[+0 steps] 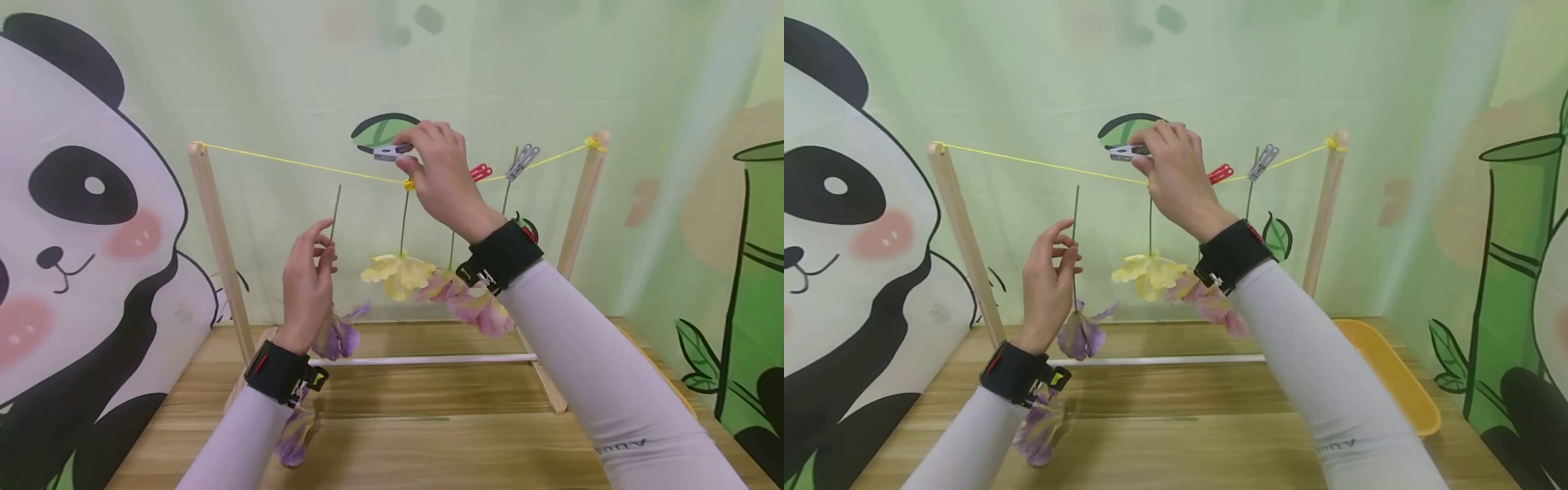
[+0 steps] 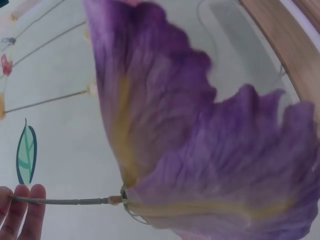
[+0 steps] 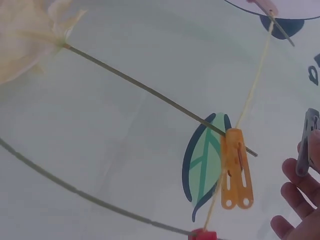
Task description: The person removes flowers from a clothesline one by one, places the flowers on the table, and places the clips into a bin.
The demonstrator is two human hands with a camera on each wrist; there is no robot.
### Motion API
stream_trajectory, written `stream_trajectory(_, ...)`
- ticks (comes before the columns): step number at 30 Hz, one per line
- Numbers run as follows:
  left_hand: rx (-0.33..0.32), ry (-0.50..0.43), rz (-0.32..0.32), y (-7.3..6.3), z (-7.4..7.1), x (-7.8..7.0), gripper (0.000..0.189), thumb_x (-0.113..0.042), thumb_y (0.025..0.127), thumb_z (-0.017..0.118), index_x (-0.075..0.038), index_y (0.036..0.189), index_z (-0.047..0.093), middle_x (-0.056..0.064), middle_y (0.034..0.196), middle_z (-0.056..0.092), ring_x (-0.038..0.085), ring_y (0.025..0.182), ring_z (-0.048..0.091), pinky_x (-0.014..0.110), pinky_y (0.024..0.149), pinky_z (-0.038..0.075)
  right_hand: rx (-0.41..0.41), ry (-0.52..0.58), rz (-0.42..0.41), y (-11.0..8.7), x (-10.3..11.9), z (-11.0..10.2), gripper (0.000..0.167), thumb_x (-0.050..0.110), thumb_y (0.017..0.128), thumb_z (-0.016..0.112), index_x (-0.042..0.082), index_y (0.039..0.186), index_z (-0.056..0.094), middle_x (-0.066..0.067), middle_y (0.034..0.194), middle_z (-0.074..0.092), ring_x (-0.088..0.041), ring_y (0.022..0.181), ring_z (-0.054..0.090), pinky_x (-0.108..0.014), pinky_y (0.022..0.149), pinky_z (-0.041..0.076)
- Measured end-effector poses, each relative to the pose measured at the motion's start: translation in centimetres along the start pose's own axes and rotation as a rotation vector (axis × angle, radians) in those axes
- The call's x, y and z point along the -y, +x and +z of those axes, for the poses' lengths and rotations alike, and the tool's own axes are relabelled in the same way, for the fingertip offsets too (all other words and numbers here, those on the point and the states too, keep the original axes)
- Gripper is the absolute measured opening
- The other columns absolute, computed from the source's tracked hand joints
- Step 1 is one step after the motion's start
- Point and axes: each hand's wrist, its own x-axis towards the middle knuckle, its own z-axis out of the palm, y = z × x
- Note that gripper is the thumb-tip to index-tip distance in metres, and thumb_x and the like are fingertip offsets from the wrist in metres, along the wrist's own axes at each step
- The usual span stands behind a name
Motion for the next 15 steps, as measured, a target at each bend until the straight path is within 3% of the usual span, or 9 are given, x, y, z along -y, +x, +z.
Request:
stream_trajectory(8, 0.022, -0.005, 0.05, -1.5, 0.1, -0.7, 0.032, -0.008, 0.107, 0.055, -0.005, 0.139, 0.059, 0.013, 0.103, 0.061, 0.024, 0.085, 0.066, 0.033, 0.067, 0.051, -0.138, 0.076, -0.037, -3.0, -1.4, -1.8, 0.026, 0.011, 0.1, 0.068, -0.002, 0.123, 0.068, -0.018, 0.116, 0.053, -0.037, 0.113, 0.042, -0.048, 0.099, 0.029)
stream_trajectory(15, 0.083, 0.03, 0.078, -3.7, 0.6, -1.1, 0.025, -0.009, 0.108, 0.053, -0.005, 0.131, 0.062, 0.011, 0.1, 0.06, 0.024, 0.086, 0.061, 0.037, 0.07, 0.054, -0.237, 0.117, 0.011, -5.9, -3.5, -3.7, 0.031, 0.008, 0.097, 0.072, -0.004, 0.125, 0.068, -0.022, 0.116, 0.052, -0.037, 0.113, 0.041, -0.046, 0.099, 0.028)
